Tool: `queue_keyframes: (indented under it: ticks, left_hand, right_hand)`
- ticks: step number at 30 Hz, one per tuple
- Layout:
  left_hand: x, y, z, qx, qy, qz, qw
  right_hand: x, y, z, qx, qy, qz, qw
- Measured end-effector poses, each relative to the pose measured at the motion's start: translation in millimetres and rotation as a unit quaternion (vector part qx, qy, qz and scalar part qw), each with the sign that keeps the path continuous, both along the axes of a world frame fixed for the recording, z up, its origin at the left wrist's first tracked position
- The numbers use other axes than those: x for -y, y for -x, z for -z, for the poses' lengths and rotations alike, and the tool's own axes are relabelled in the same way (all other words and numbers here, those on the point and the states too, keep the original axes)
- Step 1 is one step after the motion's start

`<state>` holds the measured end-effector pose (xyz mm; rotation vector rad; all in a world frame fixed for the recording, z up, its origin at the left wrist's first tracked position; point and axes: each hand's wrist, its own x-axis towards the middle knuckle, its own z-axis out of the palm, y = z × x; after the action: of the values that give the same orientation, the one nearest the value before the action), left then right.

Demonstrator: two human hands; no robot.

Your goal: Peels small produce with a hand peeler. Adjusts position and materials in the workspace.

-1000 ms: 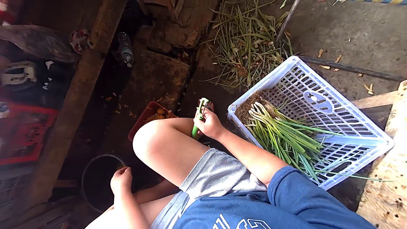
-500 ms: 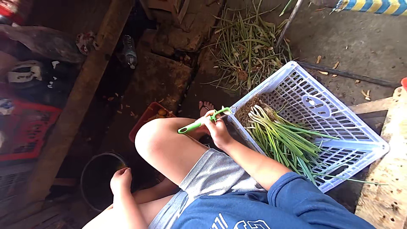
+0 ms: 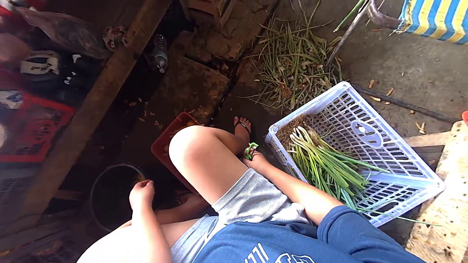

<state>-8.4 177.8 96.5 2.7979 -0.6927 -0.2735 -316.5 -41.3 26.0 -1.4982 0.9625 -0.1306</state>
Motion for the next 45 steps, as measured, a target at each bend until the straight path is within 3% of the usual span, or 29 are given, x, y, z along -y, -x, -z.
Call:
queue_keyframes:
  ticks: [1,3,7,11,14,17,20,25,27,28,30,31,33,34,40,45]
  left_hand:
    - [1.4,-18.7,8.8,-0.074,-0.033,-0.062,0.995]
    - [10.5,-30.4,10.3,-0.132,-0.052,-0.135,0.981]
    - [15.0,-29.2,8.7,-0.134,-0.045,-0.132,0.981]
    - [15.5,-30.5,13.5,-0.142,-0.043,-0.128,0.981]
    - [15.7,-28.7,8.9,-0.137,-0.046,-0.126,0.981]
    - [13.5,-29.0,7.9,-0.137,-0.039,-0.133,0.981]
    - [11.3,-30.6,9.8,-0.142,-0.034,-0.137,0.980]
    - [10.6,-31.6,10.8,-0.148,-0.034,-0.138,0.979]
    - [13.0,-30.6,8.9,-0.147,-0.035,-0.140,0.979]
    - [13.3,-30.0,8.5,-0.147,-0.035,-0.141,0.979]
    - [13.4,-29.7,7.5,-0.143,-0.033,-0.142,0.979]
    - [14.5,-29.9,5.7,-0.142,-0.033,-0.141,0.979]
    - [17.3,-29.6,2.2,-0.146,-0.036,-0.140,0.979]
    - [17.8,-28.6,0.2,-0.151,-0.039,-0.138,0.978]
    - [19.5,-28.1,-2.2,-0.172,-0.030,-0.154,0.973]
    - [21.5,-31.2,-0.2,-0.172,-0.019,-0.164,0.971]
  right_hand:
    - [0.6,0.2,-7.8,0.022,0.031,0.007,0.999]
    - [-1.2,2.3,-19.3,0.074,0.085,0.064,0.992]
    - [3.2,4.2,-52.3,0.255,0.053,0.228,0.938]
    - [20.2,0.9,-83.7,0.412,0.023,0.298,0.860]
    - [30.1,-3.0,-92.4,0.471,-0.046,0.324,0.819]
    - [24.0,-9.5,-71.9,0.429,-0.203,0.321,0.820]
    - [14.0,-13.4,-48.0,0.312,-0.337,0.393,0.797]
    - [7.1,-3.3,-10.8,0.216,-0.356,0.427,0.803]
    - [8.4,-1.3,-6.7,0.177,-0.326,0.419,0.829]
    - [8.3,0.4,-3.3,0.129,-0.286,0.401,0.861]
    - [2.5,10.6,10.3,-0.031,-0.144,0.273,0.951]
    - [-0.3,16.1,14.5,-0.112,-0.074,0.173,0.976]
    - [-4.6,16.9,13.2,-0.189,-0.012,0.027,0.982]
    - [-5.6,14.3,9.4,-0.191,-0.002,0.000,0.982]
    - [11.3,-16.4,-32.2,0.061,0.034,0.175,0.982]
    - [26.5,-27.7,-84.7,0.215,0.256,0.091,0.938]
